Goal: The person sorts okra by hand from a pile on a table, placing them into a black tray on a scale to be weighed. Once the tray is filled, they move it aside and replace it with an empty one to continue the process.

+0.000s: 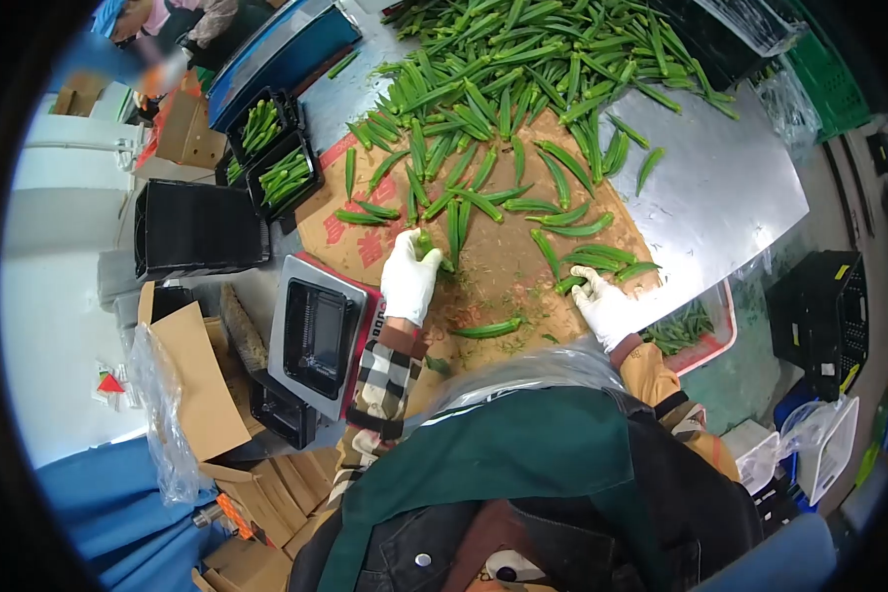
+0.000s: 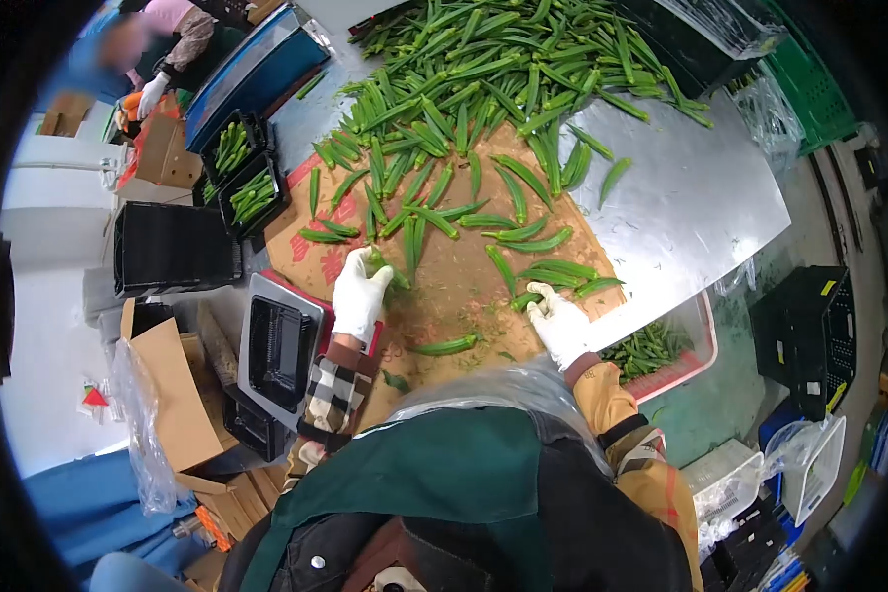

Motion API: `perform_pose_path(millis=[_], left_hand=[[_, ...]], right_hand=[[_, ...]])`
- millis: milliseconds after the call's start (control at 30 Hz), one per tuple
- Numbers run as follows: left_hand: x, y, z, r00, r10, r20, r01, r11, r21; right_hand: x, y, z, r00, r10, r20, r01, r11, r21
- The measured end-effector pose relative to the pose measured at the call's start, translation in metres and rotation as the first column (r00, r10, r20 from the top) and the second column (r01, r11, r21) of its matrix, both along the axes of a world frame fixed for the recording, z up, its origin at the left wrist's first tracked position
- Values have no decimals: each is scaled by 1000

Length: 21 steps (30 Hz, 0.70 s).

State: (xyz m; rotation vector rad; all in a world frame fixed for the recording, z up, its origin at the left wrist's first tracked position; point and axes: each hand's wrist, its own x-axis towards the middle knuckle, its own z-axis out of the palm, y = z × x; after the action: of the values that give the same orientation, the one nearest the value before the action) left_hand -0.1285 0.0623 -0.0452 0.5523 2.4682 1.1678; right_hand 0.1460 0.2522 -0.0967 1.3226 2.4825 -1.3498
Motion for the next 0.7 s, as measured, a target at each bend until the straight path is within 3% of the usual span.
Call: perform_pose_path(millis=[33, 67, 133, 200, 233, 267, 300, 333, 367, 400, 467, 533, 600, 633, 667, 700], left_hand=[[10, 11, 7, 991, 16, 131, -40, 982, 184], [25, 26, 28, 969, -55, 239, -9, 966, 258], [62, 59, 73, 863, -166, 478, 9, 949, 315], [95, 86, 98, 736, -352, 578, 133, 913, 386], [109, 90, 107, 668, -554, 497, 283, 807, 519], [122, 93, 97, 575, -596, 561, 328, 795, 510], [124, 95, 100, 568, -700, 433, 501, 712, 493], [125, 97, 103, 530, -792, 303, 657, 609, 444], [125, 93, 100, 492, -729, 477, 561, 684, 467], [119, 87, 93, 533, -681, 502, 513, 732, 448], [111, 64, 66, 726, -525, 445, 415, 850, 326], [101, 37, 55, 854, -341, 394, 266, 935, 234], [90, 5, 33, 941, -260, 218, 252, 966, 65], [88, -5, 37, 954, -228, 193, 238, 971, -25], [89, -17, 26, 965, -203, 165, 213, 976, -42], [93, -29, 11, 966, -247, 74, 253, 964, -79]], right_hand=[[1, -1, -10, 999, -8, -52, 8, 1000, -2], [3, -1, -16, 995, -14, -103, 14, 1000, -3], [0, 1, -6, 999, 11, -41, -12, 999, -32], [2, 3, -6, 999, 28, 17, -27, 998, -63], [8, -3, -38, 979, -62, -193, 35, 989, -141], [15, -8, -71, 905, -151, -398, 56, 969, -241], [23, -13, -104, 792, -225, -567, 32, 943, -330], [21, -8, -70, 834, 110, -540, -113, 993, 28], [20, -3, -35, 816, 379, -437, -208, 897, 389], [25, -16, -35, 957, 131, -259, -99, 986, 131], [20, -17, 13, 992, 50, -117, -47, 999, 25], [25, -14, -1, 977, -5, -211, 9, 1000, 17], [19, -3, 5, 973, -87, -215, 72, 994, -77], [11, 6, 19, 978, -82, -191, 81, 997, -15], [6, 11, 6, 931, -70, -359, 114, 988, 105], [-4, 20, 4, 915, 15, -403, 103, 958, 269]])
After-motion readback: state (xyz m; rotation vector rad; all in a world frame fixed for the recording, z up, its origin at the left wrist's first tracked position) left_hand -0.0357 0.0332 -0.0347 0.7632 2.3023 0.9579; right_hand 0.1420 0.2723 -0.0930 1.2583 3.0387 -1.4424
